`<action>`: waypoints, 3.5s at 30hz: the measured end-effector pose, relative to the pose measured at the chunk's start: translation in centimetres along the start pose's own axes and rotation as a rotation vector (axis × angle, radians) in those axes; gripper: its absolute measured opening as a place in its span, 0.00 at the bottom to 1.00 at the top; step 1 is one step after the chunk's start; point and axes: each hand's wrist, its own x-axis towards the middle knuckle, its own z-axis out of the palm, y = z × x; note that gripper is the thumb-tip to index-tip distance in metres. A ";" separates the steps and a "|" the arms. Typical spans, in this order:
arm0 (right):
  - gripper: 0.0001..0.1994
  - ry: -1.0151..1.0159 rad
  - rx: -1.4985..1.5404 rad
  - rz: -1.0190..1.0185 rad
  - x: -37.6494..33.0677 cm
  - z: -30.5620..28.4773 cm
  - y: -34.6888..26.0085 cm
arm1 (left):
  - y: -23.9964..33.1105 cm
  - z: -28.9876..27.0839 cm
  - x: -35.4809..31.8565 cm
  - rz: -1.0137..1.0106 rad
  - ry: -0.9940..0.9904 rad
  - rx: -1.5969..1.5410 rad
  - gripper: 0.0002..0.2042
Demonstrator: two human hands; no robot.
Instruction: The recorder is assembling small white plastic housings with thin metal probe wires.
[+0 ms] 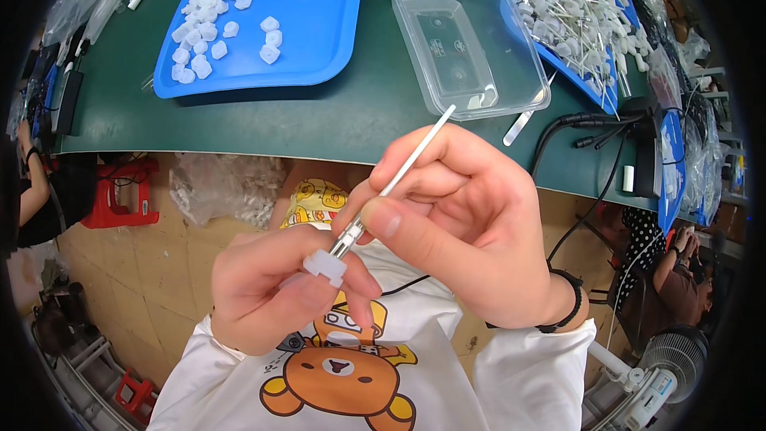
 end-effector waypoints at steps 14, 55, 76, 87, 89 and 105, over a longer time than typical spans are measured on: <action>0.11 -0.075 0.097 0.029 0.2 -0.3 0.2 | 0.2 -1.7 0.1 -0.094 -0.160 -0.004 0.08; 0.16 0.738 -1.175 -0.573 14.9 -27.6 -14.6 | -4.4 -6.4 5.2 0.265 0.558 0.844 0.06; 0.08 0.553 -1.497 -0.500 12.7 -28.9 -17.8 | -6.6 -6.4 5.8 0.500 0.610 1.325 0.09; 0.13 0.205 -1.819 -0.136 27.3 -39.0 -16.4 | -6.7 -6.2 6.3 0.545 0.681 1.347 0.08; 0.18 0.236 -1.836 -0.077 27.8 -38.8 -16.0 | -6.6 -6.2 6.1 0.540 0.684 1.351 0.07; 0.25 0.301 -1.830 0.050 26.5 -38.7 -16.5 | -6.7 -6.0 6.4 0.493 0.687 1.382 0.07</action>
